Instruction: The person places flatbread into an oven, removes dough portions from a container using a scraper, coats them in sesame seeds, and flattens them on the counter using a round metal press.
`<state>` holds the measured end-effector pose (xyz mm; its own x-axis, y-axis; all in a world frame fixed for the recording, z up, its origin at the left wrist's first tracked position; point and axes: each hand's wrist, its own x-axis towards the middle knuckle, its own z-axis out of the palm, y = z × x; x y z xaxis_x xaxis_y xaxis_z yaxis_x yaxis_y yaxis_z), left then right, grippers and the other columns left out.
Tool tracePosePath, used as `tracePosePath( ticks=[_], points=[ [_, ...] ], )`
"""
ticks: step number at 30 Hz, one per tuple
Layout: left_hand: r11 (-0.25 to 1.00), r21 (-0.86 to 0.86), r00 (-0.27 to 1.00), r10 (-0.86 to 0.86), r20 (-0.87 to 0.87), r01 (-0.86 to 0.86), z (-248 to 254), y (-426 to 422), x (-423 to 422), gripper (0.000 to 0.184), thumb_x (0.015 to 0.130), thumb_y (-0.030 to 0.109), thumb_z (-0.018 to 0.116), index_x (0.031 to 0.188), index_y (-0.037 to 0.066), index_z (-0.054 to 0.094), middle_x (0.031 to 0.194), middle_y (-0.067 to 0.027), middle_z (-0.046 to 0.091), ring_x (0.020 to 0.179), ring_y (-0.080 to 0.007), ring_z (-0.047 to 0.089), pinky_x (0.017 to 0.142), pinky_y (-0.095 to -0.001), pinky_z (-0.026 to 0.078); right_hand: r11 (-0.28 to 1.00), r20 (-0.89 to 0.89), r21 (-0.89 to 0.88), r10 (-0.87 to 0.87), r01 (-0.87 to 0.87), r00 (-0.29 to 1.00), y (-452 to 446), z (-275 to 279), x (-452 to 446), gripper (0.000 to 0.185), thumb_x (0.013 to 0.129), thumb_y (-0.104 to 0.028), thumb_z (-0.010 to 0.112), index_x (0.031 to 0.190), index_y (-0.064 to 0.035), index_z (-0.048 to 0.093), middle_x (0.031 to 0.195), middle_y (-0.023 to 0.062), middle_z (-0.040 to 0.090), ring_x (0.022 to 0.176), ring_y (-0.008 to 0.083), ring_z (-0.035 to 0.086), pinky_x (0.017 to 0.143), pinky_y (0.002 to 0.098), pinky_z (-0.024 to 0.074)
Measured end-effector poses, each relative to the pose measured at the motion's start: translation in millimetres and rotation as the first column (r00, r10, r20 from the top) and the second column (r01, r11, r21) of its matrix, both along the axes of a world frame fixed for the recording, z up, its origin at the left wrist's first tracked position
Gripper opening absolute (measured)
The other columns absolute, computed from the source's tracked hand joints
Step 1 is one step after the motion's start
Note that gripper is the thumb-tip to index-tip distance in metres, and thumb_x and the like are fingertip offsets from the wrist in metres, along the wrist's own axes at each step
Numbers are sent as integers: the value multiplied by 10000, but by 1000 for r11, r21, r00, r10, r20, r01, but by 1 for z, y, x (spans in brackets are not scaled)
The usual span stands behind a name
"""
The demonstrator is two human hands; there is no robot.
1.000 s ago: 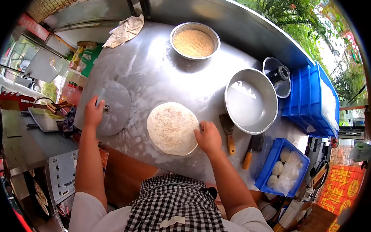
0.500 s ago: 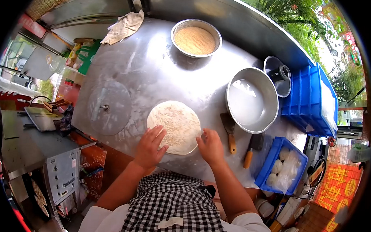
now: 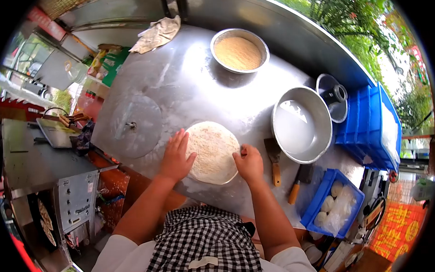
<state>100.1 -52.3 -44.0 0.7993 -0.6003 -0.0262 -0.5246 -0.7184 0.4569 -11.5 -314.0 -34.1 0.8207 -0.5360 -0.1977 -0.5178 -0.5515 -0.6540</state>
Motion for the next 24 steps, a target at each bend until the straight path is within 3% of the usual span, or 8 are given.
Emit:
tracePosePath(
  ticks=[2,4,8,9,15,20,24],
  points=[
    [998,60,1000,-7,-4,7,-8,-3,1,725,1037,391,625,1613,10,403,1708,-225,340,1610,-370,275,1324,-529,176,999,-35,-28,19,-20,999,-4,3,7,461,841,-272,861,1187,1,724,1018,179,754,920,336,735,843,423,586],
    [967,242,997,-73,-14,74,-9,-3,-2,750,1086,495,492,1656,28,352,1744,-154,306,1630,-315,230,1326,-522,156,1000,-62,-8,19,-20,998,-4,8,16,473,825,-289,876,1162,6,726,990,182,766,916,327,747,839,415,594],
    [997,76,999,10,43,-14,6,1,-6,740,1013,399,625,1620,34,411,1713,-156,351,1603,-317,279,1318,-514,179,999,-93,10,42,-41,995,-9,2,25,450,793,-289,887,1071,29,732,929,168,761,846,274,730,805,395,590],
    [999,34,998,36,60,-38,9,2,-9,727,1016,400,639,1603,24,434,1679,-191,393,1583,-363,314,1305,-547,213,998,-68,23,66,-64,996,-12,-2,27,433,773,-283,899,1012,36,731,868,150,741,785,256,703,772,383,581],
    [988,-43,983,145,-113,-150,20,28,-32,735,1003,319,665,1606,2,388,1702,-251,314,1578,-411,313,1299,-555,238,977,-42,9,213,-212,976,-34,-35,32,370,749,-223,907,902,33,689,817,143,713,762,232,682,746,368,560],
    [951,-160,963,254,-92,-266,3,60,-54,694,961,254,694,1550,-25,455,1676,-255,346,1540,-408,369,1267,-511,309,986,-34,40,165,-164,986,-32,-32,34,372,719,-188,928,875,44,684,829,134,717,761,238,680,743,369,564],
    [901,-210,925,365,-104,-379,-4,84,-68,693,939,248,716,1535,-20,485,1657,-243,392,1503,-410,421,1243,-497,358,966,-57,-23,256,-258,965,-47,-48,39,355,715,-197,921,854,48,705,775,144,724,708,241,686,702,382,563]
  ],
)
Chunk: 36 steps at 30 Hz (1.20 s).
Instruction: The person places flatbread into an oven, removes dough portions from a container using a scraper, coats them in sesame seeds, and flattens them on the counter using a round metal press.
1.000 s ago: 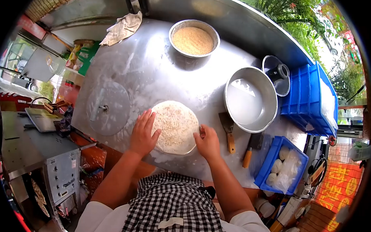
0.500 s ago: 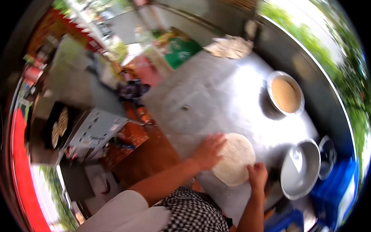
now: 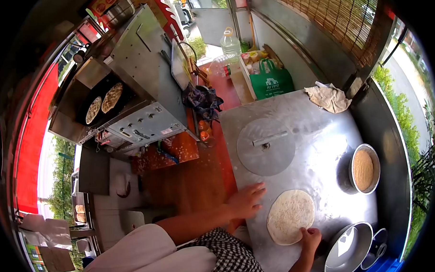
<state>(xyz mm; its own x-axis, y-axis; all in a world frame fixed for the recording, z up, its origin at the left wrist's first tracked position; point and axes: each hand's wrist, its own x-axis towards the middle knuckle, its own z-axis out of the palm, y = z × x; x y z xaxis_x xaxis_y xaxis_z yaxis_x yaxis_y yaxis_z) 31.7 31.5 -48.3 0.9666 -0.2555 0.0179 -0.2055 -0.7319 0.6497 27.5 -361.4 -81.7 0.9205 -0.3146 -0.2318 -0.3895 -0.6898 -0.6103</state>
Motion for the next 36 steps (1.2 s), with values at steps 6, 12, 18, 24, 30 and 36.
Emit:
tracePosePath(
  ticks=[6,12,18,24,30,36],
  points=[
    [996,10,996,88,9,-88,7,22,-5,676,955,265,703,1538,-2,491,1658,-230,397,1485,-397,452,1212,-484,408,998,-41,15,58,-58,997,-7,-11,10,290,722,-194,862,780,46,709,700,151,717,647,250,689,657,398,558],
    [995,39,994,85,68,-88,15,30,2,631,955,291,710,1482,-18,551,1629,-261,439,1445,-414,503,1196,-488,429,905,-254,344,-166,249,953,11,35,8,181,795,-151,767,846,6,694,682,46,637,581,151,574,544,323,463],
    [984,-167,998,51,-28,-55,24,10,15,620,966,222,742,1498,-19,533,1611,-249,470,1457,-414,501,1179,-479,451,624,-494,578,-245,526,834,32,77,17,266,899,-142,698,1139,-27,711,923,78,720,845,197,699,812,353,572],
    [937,-346,992,10,-123,-53,42,-29,26,573,967,177,765,1461,-34,567,1540,-228,555,1415,-361,550,1141,-436,489,772,-493,497,-125,397,861,42,70,28,455,944,-365,796,1136,45,747,925,95,736,794,187,667,748,361,545],
    [613,-662,781,-114,-614,-431,11,-90,27,417,1051,161,668,1411,-37,599,1349,-172,681,1227,-270,674,998,-352,568,920,-326,357,-42,164,945,73,71,42,390,947,-307,760,1077,59,734,823,140,727,718,226,679,680,411,546],
    [238,-438,373,-273,-887,-867,-2,-107,19,371,1094,187,578,1415,4,608,1175,-98,713,1015,-192,703,885,-324,589,907,-76,205,389,-367,918,161,158,1,286,957,-279,729,926,-10,635,766,201,687,663,342,681,631,479,526]
  ],
)
